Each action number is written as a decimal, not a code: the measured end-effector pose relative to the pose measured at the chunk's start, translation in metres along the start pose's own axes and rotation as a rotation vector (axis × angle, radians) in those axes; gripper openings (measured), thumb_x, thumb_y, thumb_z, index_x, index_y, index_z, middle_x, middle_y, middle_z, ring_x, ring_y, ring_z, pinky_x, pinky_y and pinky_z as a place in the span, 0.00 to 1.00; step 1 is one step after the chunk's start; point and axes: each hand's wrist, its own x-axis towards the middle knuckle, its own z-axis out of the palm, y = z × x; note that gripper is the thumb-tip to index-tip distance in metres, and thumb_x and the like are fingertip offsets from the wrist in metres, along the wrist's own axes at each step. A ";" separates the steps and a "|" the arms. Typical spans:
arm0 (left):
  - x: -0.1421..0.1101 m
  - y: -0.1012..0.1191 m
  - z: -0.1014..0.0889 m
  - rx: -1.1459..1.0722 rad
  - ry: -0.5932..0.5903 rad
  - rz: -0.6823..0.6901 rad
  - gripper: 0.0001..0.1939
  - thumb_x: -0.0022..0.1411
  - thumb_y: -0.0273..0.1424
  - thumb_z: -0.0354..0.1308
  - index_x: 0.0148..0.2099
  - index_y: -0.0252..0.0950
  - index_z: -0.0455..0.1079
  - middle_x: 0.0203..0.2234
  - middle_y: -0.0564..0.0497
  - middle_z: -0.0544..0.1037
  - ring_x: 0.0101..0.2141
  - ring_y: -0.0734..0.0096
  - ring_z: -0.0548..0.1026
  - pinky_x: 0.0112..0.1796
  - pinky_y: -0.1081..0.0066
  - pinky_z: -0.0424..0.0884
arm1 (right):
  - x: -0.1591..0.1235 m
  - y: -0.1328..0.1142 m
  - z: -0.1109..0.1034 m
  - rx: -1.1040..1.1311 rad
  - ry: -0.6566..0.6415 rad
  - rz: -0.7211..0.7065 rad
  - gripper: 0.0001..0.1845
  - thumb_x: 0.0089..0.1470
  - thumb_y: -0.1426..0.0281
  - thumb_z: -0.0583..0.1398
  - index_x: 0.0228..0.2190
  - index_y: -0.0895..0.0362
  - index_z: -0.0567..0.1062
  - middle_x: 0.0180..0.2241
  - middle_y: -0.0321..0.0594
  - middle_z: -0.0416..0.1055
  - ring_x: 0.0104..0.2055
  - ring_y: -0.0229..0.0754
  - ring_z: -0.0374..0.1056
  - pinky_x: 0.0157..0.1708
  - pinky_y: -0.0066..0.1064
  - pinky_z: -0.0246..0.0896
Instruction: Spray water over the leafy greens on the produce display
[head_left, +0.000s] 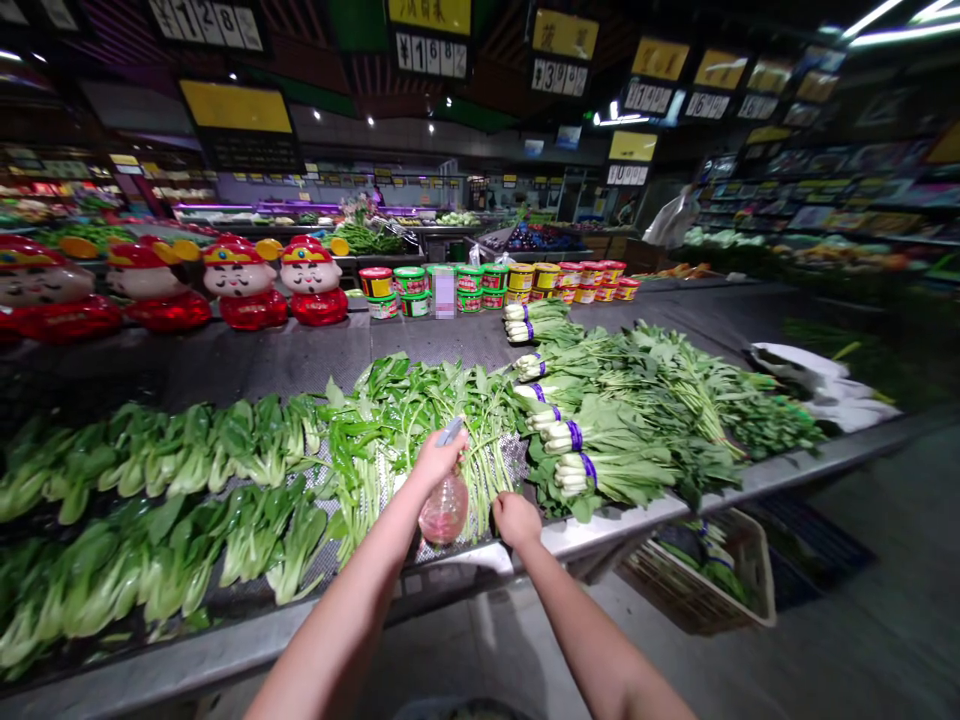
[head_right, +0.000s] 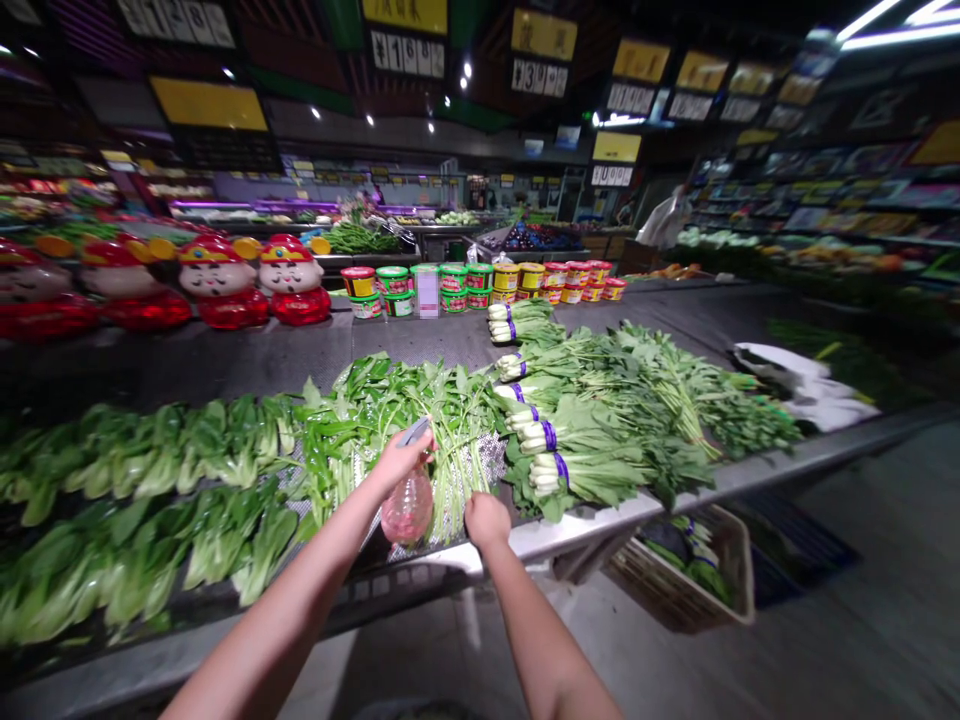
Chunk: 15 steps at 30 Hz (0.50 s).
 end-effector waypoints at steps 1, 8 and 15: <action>-0.001 -0.001 -0.001 -0.009 -0.007 -0.010 0.17 0.55 0.44 0.57 0.28 0.34 0.68 0.21 0.51 0.73 0.20 0.76 0.69 0.23 0.75 0.67 | 0.000 0.000 0.000 -0.001 -0.001 0.002 0.19 0.59 0.64 0.46 0.33 0.55 0.76 0.37 0.46 0.76 0.39 0.41 0.71 0.37 0.28 0.58; -0.016 -0.008 -0.008 -0.001 0.023 -0.122 0.17 0.55 0.44 0.57 0.30 0.33 0.67 0.20 0.51 0.72 0.18 0.77 0.68 0.21 0.75 0.66 | -0.002 -0.002 -0.003 -0.009 -0.025 0.022 0.20 0.59 0.65 0.46 0.33 0.56 0.76 0.38 0.46 0.76 0.39 0.42 0.71 0.38 0.28 0.59; -0.020 0.000 -0.023 0.059 0.066 -0.114 0.14 0.56 0.40 0.59 0.31 0.32 0.69 0.23 0.51 0.73 0.21 0.76 0.70 0.25 0.73 0.69 | -0.004 -0.004 -0.007 -0.029 -0.050 0.032 0.20 0.59 0.65 0.46 0.34 0.56 0.76 0.38 0.46 0.75 0.40 0.42 0.71 0.38 0.29 0.59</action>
